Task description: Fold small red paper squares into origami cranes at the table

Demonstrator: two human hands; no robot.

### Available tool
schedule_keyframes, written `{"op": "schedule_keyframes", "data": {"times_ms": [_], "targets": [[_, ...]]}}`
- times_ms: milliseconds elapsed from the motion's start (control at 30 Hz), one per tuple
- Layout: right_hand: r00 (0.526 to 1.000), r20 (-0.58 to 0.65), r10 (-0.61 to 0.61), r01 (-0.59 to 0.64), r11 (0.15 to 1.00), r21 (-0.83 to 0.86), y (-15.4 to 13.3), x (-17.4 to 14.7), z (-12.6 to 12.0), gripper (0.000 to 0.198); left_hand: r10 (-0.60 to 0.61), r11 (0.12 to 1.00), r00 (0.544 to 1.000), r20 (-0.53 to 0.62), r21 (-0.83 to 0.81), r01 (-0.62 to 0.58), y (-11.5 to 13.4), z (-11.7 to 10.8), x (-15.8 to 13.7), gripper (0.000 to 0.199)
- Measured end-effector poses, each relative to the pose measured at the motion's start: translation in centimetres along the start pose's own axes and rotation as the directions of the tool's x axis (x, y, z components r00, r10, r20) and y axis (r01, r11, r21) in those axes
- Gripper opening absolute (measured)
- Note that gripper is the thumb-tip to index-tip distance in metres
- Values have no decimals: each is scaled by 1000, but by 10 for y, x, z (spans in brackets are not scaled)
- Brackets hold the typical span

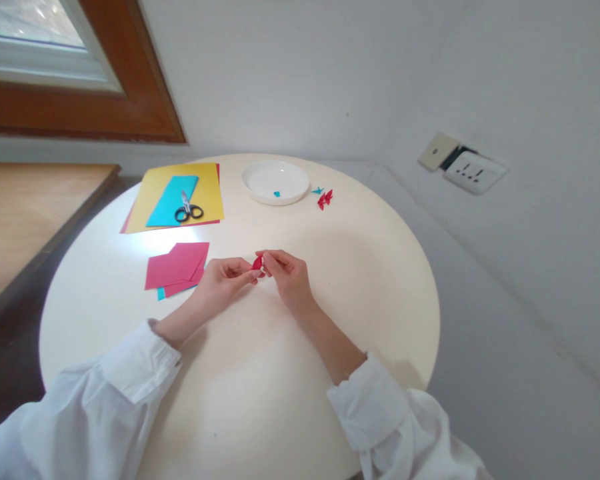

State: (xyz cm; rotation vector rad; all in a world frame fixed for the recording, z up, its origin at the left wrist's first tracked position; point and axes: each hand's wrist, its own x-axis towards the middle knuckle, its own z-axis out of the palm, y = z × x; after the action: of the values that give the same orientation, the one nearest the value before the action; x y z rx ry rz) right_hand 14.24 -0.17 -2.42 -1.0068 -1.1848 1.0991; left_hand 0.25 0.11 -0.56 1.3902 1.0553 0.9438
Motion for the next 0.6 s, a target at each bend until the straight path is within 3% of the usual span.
{"op": "schedule_keyframes", "data": {"times_ms": [267,433,600], "targets": [[999,18,46,-46,998,41,1,0,-3,17,15,999,998,57,-33,-13,-6,-1,3,24],[990,100,96,-109,985,135,1,-1,-5,20,29,958,980,198,-286,29,-13,-1,5,28],[984,164,71,-87,992,93,-2,-1,-6,19,-11,885,948,319,-438,158,-6,-1,3,31]]}}
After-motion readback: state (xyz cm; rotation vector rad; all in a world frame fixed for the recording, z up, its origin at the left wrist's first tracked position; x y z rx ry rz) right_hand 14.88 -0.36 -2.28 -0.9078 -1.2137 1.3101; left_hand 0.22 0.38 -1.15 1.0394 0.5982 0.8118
